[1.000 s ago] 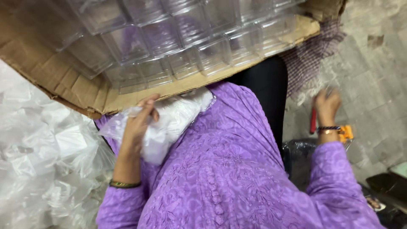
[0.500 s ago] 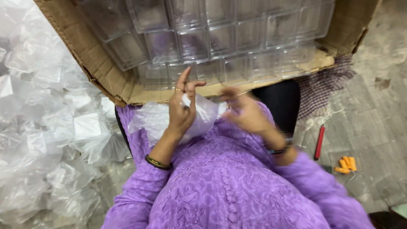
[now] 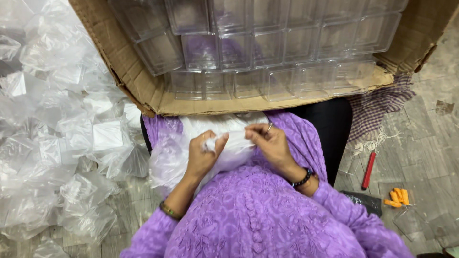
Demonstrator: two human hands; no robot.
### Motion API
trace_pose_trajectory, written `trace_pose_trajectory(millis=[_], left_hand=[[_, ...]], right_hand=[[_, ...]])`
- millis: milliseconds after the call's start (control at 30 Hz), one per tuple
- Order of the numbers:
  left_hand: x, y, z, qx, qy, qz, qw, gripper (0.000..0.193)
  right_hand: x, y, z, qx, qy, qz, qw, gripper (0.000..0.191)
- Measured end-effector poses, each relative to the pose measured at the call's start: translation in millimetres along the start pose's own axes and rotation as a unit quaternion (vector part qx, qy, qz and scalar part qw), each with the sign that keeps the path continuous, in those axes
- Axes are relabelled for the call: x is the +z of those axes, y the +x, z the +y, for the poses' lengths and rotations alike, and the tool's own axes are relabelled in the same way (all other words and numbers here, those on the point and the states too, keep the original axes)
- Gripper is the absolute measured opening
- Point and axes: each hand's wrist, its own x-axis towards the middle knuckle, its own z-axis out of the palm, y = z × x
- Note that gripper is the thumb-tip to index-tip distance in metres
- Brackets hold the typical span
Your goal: The person sits on the floor in front of a large cardboard box filled with clear plastic boxes. They take each box, pull a plastic bag over it, twist the bag closed, and place the wrapped box back into the carton, repeating this for box after box.
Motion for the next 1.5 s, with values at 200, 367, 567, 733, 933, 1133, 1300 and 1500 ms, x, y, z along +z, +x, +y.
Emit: trace_pose_trajectory(millis=[200, 367, 567, 733, 933, 1133, 1300, 1500], left_hand=[[13, 36, 19, 0.030, -0.284, -0.071, 0.956, 0.023], [22, 34, 15, -0.014, -0.182, -0.040, 0.982, 0.022], [33, 36, 0, 0.001, -0.122, -0.034, 0.992, 0.048], [38, 36, 1, -0.006, -0.146, -0.050, 0.988, 0.036], [34, 35, 15, 0.003, -0.085, -0.026, 0.996, 0.046], [32, 39, 41, 0.005, -0.278, -0.096, 0.956, 0.031], [34, 39, 34, -0.055, -0.265, -0.083, 0.959, 0.016], [43, 39, 9, 0.004, -0.145, -0.078, 0.986, 0.042]], right_hand=[[-8, 20, -9, -0.057, 0.061, 0.010, 0.996, 0.013], [-9, 16, -9, -0.070, 0.102, 0.011, 0.992, 0.009], [-25, 25, -12, -0.046, 0.229, -0.056, 0.971, 0.008], [-22, 25, -20, -0.017, 0.255, -0.036, 0.966, 0.016], [-25, 15, -30, -0.054, 0.050, -0.067, 0.995, 0.022], [-24, 17, -18, -0.047, 0.096, -0.010, 0.994, 0.010], [-16, 17, -18, -0.063, 0.114, -0.011, 0.991, 0.007], [-18, 17, -19, -0.083, 0.207, -0.062, 0.973, 0.002]])
